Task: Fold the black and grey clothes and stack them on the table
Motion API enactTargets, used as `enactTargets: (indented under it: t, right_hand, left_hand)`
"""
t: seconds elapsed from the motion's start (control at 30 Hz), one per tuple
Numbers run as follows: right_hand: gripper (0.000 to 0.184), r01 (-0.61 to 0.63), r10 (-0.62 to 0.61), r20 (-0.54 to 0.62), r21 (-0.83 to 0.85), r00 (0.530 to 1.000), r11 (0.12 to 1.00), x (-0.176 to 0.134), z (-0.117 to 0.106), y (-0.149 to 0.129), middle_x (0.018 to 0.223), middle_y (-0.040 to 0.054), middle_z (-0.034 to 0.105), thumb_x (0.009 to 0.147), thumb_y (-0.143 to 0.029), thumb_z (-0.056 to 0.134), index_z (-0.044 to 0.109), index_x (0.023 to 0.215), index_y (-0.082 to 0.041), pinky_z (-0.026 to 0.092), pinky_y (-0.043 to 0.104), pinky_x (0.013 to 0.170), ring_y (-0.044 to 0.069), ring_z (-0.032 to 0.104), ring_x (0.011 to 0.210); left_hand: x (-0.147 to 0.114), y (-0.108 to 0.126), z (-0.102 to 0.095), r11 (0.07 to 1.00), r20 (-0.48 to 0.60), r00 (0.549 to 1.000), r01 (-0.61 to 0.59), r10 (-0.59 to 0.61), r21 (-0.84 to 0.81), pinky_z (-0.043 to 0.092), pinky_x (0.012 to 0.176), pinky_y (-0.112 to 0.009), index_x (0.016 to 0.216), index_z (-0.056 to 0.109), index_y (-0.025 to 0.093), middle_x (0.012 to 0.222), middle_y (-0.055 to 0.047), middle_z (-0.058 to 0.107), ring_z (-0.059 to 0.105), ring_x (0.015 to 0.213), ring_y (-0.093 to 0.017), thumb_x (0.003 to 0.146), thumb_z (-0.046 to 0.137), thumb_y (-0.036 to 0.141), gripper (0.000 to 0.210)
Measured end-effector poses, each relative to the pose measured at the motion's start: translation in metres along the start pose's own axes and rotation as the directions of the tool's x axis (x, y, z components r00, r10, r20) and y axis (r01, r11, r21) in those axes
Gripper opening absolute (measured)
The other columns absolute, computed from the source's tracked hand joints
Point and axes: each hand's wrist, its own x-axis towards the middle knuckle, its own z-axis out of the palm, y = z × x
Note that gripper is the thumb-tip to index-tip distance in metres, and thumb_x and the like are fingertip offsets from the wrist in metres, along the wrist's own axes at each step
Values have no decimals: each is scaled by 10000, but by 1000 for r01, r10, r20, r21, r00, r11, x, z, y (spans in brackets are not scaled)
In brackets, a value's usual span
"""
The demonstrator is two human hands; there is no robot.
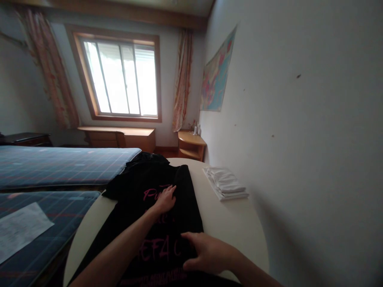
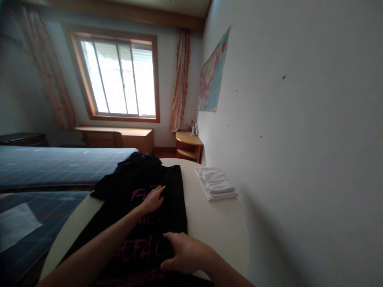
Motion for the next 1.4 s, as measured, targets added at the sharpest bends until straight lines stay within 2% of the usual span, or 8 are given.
enactTargets:
  t: [0.27,0.37,0.47,0.57,0.63,0.9,1.13,1.4]
  right_hand:
    - [340,89,-83,211,-20,974,996,20,0,-6,770,7,711,937,-346,446,729,1047,-192,413,186,532,112,625,575]
    - [269,-14,7,-75,-89,997,996,34,-8,11,805,20,724,913,-334,497,719,988,-200,435,208,586,136,657,647]
    - [227,-249,128,-424,-243,896,937,45,-21,31,916,81,740,888,-345,563,711,971,-194,457,276,715,216,688,853]
    - [292,-461,265,-534,-274,803,844,51,-30,48,981,144,739,907,-405,550,707,985,-172,462,331,743,278,692,928]
    - [325,-481,295,-524,-261,799,837,51,-30,56,977,152,741,912,-440,538,714,955,-170,461,335,733,288,697,930]
    - [301,-323,238,-366,-191,900,927,41,-16,60,883,112,726,832,-446,611,677,890,-158,391,296,643,252,673,809]
    - [189,-128,127,-377,21,917,991,37,-9,62,840,36,676,773,-294,640,579,903,-171,389,262,636,177,603,740]
    - [664,135,7,-318,422,948,896,31,6,73,1108,48,696,754,-192,611,325,1354,-208,495,302,852,201,667,986]
  left_hand:
    - [-20,-1,-9,986,31,998,-55,50,155,346,1119,-451,1441,485,219,1556,-120,380,400,1391,-296,916,496,264,528]
    - [-24,-1,-15,970,2,993,-113,115,216,359,1104,-460,1415,512,249,1575,-103,347,388,1397,-295,910,516,269,506]
    - [-24,3,-22,949,0,977,-207,213,239,352,1109,-454,1346,579,236,1527,-100,421,407,1374,-289,883,543,229,465]
    - [-20,14,-28,917,54,955,-296,292,267,367,1089,-434,1259,642,245,1356,-87,585,494,1266,-275,862,531,148,423]
    - [-14,26,-30,900,90,941,-338,326,276,377,1069,-426,1219,663,255,1252,-83,637,532,1195,-265,875,503,116,404]
    - [25,69,-14,840,216,910,-411,354,355,493,856,-403,1378,530,342,1177,-114,624,615,1036,-278,941,433,96,510]
    - [64,83,2,815,269,922,-376,279,441,515,781,-423,1156,693,226,1134,-192,610,650,988,-319,958,424,115,353]
    - [89,79,18,820,247,940,-330,237,468,517,761,-440,1034,710,131,990,-211,659,689,934,-330,959,410,105,311]
